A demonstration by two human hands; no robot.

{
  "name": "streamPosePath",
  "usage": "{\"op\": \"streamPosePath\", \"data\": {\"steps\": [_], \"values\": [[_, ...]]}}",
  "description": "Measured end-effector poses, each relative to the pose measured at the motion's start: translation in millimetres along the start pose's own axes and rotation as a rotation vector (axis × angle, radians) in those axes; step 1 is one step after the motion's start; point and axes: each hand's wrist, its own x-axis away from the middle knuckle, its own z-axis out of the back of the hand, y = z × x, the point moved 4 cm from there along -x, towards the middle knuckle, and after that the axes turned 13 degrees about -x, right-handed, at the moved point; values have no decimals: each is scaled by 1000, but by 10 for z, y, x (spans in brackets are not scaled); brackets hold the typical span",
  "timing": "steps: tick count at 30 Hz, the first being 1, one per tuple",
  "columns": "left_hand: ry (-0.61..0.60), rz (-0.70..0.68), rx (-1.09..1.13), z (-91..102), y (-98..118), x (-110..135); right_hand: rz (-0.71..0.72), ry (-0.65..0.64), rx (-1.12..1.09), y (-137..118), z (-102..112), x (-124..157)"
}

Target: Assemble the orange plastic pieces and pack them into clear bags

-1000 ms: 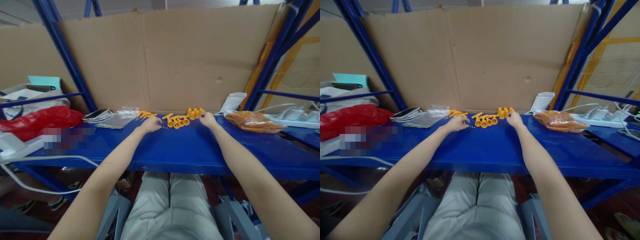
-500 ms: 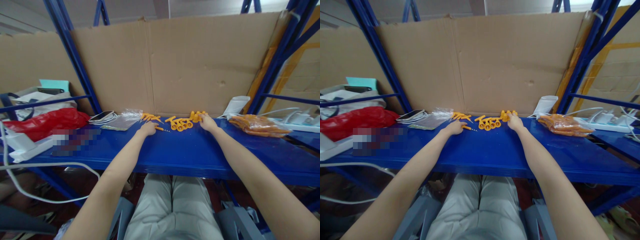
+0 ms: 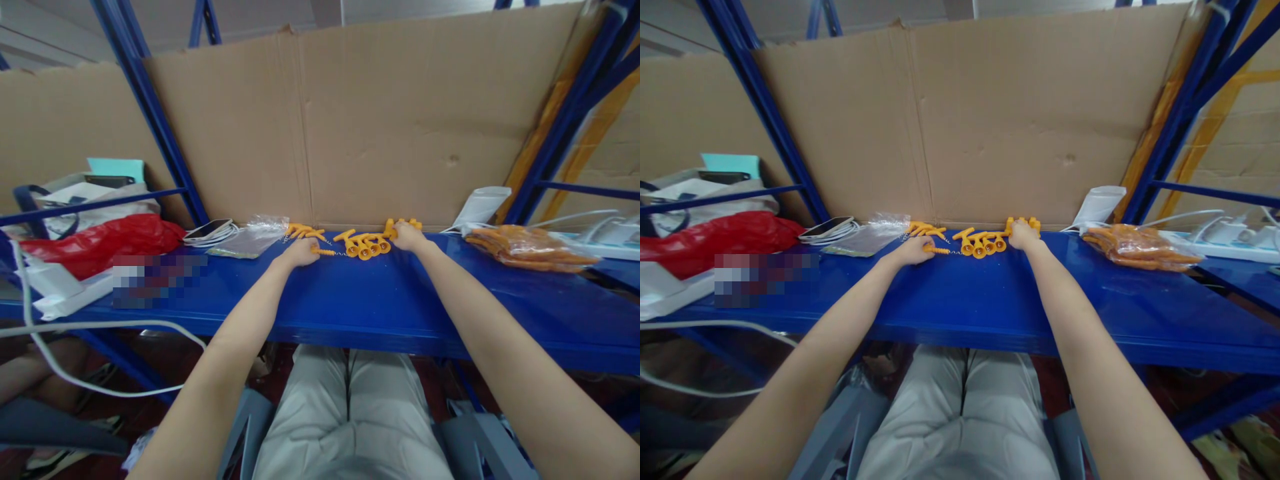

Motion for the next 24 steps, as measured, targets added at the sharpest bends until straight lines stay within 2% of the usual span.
{"op": "streamPosePath", "data": {"steps": [7,16,19,24], "values": [[110,-73,30,2,6,-44,29,147,-75,-19,-23,155],[208,-201,92,-20,96,-55,16,217,-202,97,78,150],[234,-240,116,-14,119,-54,23,195,-259,133,85,90],[276,-238,138,1,123,-46,-46,36,-342,238,-14,42]]}}
